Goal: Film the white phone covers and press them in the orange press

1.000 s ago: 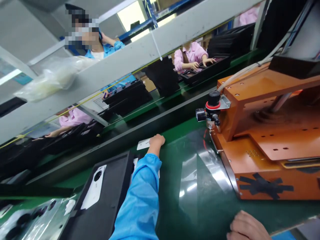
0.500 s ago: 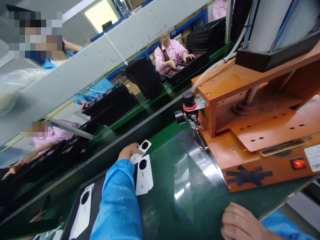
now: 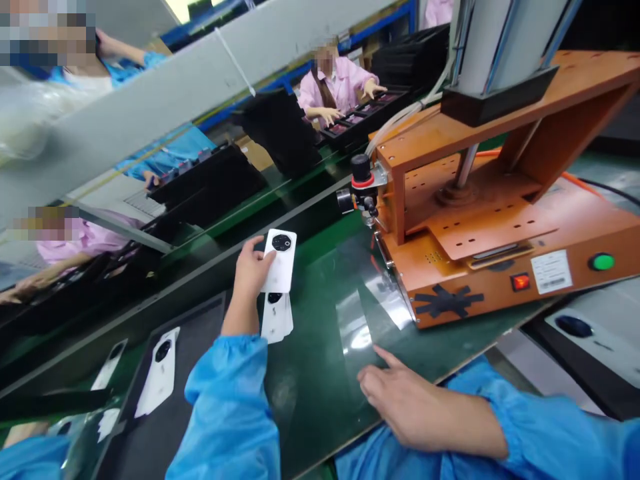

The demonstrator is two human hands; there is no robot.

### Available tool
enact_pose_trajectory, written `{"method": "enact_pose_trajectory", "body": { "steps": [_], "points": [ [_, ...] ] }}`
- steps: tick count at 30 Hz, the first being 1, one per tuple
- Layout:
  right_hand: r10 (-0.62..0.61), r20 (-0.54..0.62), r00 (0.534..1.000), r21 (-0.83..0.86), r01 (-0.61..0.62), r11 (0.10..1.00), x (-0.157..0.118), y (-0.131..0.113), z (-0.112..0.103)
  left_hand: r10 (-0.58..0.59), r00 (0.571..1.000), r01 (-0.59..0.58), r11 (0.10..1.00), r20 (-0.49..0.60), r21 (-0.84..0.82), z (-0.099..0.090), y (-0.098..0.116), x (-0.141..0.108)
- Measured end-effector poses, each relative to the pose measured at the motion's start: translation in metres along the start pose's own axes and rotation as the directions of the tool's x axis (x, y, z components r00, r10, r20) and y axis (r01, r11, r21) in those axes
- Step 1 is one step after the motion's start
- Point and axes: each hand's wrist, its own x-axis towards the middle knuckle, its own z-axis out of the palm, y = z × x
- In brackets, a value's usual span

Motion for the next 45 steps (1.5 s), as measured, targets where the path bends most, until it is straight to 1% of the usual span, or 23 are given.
{"method": "enact_pose_trajectory", "body": {
  "steps": [2, 3, 5, 6, 7, 8, 9, 10, 11, 12, 13, 14, 15, 17, 19, 21, 23, 25, 28, 30, 33, 39, 45],
  "points": [
    [-0.005, -0.004, 1.0, 0.077, 0.005, 0.997, -0.019, 0.003, -0.022, 0.01, 0.999, -0.016, 0.992, -0.052, -0.127, 0.012, 0.005, -0.051],
    [0.01, -0.036, 0.999, 0.14, -0.005, 0.99, -0.027, 0.004, -0.032, 0.004, 0.998, -0.015, 0.981, -0.059, -0.192, 0.021, 0.006, -0.08],
    [0.125, -0.159, 0.979, 0.315, -0.07, 0.947, -0.035, 0.006, -0.045, -0.037, 0.998, 0.021, 0.94, -0.041, -0.341, 0.041, 0.004, -0.141],
    [0.227, -0.222, 0.948, 0.427, -0.115, 0.897, -0.035, 0.007, -0.048, -0.08, 0.997, 0.069, 0.88, -0.004, -0.47, 0.05, 0.0, -0.171],
    [0.343, -0.262, 0.902, 0.549, -0.153, 0.821, -0.033, 0.009, -0.048, -0.124, 0.991, 0.127, 0.826, 0.043, -0.548, 0.059, -0.004, -0.199],
    [0.453, -0.266, 0.851, 0.669, -0.175, 0.722, -0.028, 0.01, -0.045, -0.161, 0.984, 0.175, 0.788, 0.076, -0.59, 0.067, -0.008, -0.225],
    [0.541, -0.23, 0.809, 0.772, -0.187, 0.608, -0.022, 0.012, -0.041, -0.203, 0.973, 0.229, 0.757, 0.112, -0.612, 0.073, -0.012, -0.248],
    [0.599, -0.169, 0.783, 0.849, -0.192, 0.492, -0.015, 0.014, -0.036, -0.238, 0.96, 0.277, 0.747, 0.145, -0.604, 0.079, -0.015, -0.269],
    [0.632, -0.109, 0.767, 0.899, -0.194, 0.391, -0.006, 0.015, -0.031, -0.263, 0.95, 0.311, 0.746, 0.169, -0.588, 0.083, -0.017, -0.286],
    [0.649, -0.061, 0.758, 0.927, -0.198, 0.319, 0.002, 0.017, -0.026, -0.276, 0.943, 0.333, 0.749, 0.186, -0.574, 0.086, -0.017, -0.3],
    [0.66, -0.032, 0.751, 0.938, -0.205, 0.279, 0.011, 0.019, -0.021, -0.277, 0.942, 0.337, 0.762, 0.192, -0.554, 0.088, -0.016, -0.311],
    [0.663, -0.017, 0.748, 0.939, -0.215, 0.268, 0.019, 0.021, -0.018, -0.261, 0.947, 0.321, 0.79, 0.187, -0.523, 0.09, -0.014, -0.319],
    [0.664, -0.018, 0.748, 0.934, -0.224, 0.278, 0.027, 0.024, -0.016, -0.229, 0.959, 0.283, 0.832, 0.169, -0.477, 0.09, -0.012, -0.324],
    [0.653, -0.041, 0.756, 0.906, -0.247, 0.344, 0.04, 0.03, -0.015, -0.162, 0.981, 0.187, 0.929, 0.103, -0.318, 0.089, -0.008, -0.329],
    [0.612, -0.104, 0.784, 0.832, -0.269, 0.486, 0.052, 0.036, -0.017, -0.087, 0.996, 0.086, 0.99, -0.011, -0.109, 0.088, -0.009, -0.33],
    [0.541, -0.208, 0.814, 0.696, -0.265, 0.667, 0.063, 0.042, -0.018, 0.041, 0.99, -0.036, 0.998, -0.133, 0.043, 0.089, -0.013, -0.333],
    [0.456, -0.28, 0.845, 0.529, -0.261, 0.808, 0.074, 0.045, -0.018, 0.179, 0.973, -0.165, 0.981, -0.143, 0.106, 0.093, -0.016, -0.34],
    [0.399, -0.276, 0.874, 0.389, -0.279, 0.878, 0.085, 0.045, -0.015, 0.248, 0.965, -0.238, 0.964, -0.079, 0.121, 0.1, -0.016, -0.348],
    [0.373, -0.155, 0.915, 0.24, -0.332, 0.912, 0.099, 0.038, -0.007, 0.232, 0.972, -0.225, 0.967, -0.048, 0.122, 0.107, -0.012, -0.356],
    [0.381, -0.086, 0.92, 0.188, -0.361, 0.913, 0.106, 0.033, -0.002, 0.222, 0.973, -0.215, 0.97, -0.058, 0.117, 0.108, -0.01, -0.356],
    [0.367, -0.039, 0.929, 0.143, -0.358, 0.923, 0.11, 0.028, 0.005, 0.225, 0.972, -0.216, 0.97, -0.069, 0.112, 0.106, -0.01, -0.352],
    [0.327, -0.032, 0.944, 0.038, -0.326, 0.945, 0.111, 0.029, 0.01, 0.22, 0.972, -0.213, 0.972, -0.077, 0.099, 0.105, -0.011, -0.349],
    [0.33, -0.079, 0.941, -0.019, -0.333, 0.943, 0.112, 0.032, 0.01, 0.292, 0.943, -0.268, 0.951, -0.158, 0.153, 0.105, -0.007, -0.346]
  ]
}}
